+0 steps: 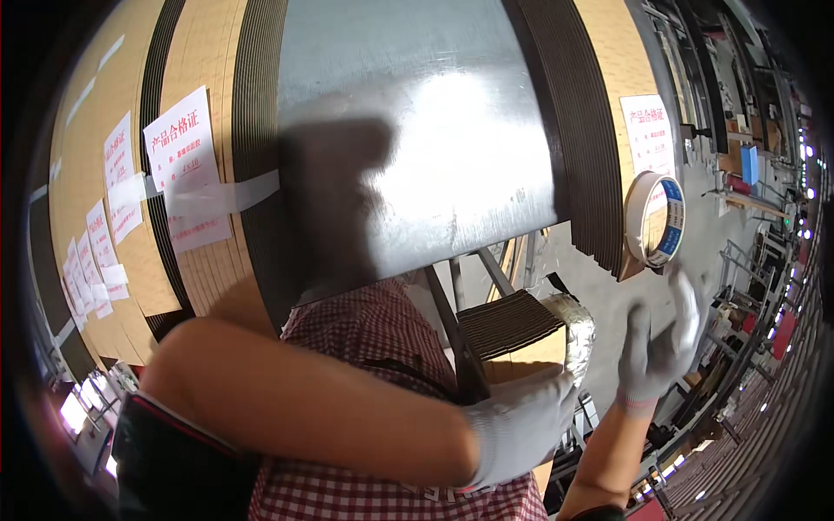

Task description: The person bundles stacks of cardboard strips by wrapping them with white tape and then places the finished bundles onto a stack. They also apply white labels to long cardboard pieces before setting them aside.

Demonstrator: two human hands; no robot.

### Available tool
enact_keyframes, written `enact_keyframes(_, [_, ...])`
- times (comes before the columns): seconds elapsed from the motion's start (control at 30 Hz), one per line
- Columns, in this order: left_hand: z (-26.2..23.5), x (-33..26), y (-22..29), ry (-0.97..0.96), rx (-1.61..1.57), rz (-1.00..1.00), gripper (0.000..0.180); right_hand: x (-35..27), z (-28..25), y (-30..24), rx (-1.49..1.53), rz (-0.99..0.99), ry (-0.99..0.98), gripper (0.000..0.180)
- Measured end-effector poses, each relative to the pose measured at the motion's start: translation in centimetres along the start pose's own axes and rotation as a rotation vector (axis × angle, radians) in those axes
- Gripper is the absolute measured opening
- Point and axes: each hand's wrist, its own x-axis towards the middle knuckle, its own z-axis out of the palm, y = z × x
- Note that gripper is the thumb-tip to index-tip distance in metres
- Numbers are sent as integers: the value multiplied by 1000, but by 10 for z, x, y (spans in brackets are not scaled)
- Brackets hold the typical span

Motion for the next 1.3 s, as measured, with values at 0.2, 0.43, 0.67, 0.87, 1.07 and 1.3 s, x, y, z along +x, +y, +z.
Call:
enact_keyframes(0.2, [-14, 103, -69, -575, -322, 66, 35, -154, -72, -68, 879, 763, 88, 39])
enact_keyframes(0.43, [-31, 93, -74, -1251, -327, -47, 72, -373, -65, -157, 1337, 1546, -146, 50])
enact_keyframes(0.67, [-66, -33, 107, -540, 167, 77, 50, -485, -49, -145, 1308, 1271, 853, 50])
enact_keyframes(0.87, [56, -112, 160, -146, 151, -70, 76, -514, -98, -102, 1203, 727, 1205, 50])
enact_keyframes(1.07, [9, -44, 258, 337, -535, 464, 121, -470, -136, -115, 1097, 399, 1017, 51])
enact_keyframes(1.3, [20, -169, 235, 290, -688, 65, 128, -424, -37, -211, 595, 429, -60, 51])
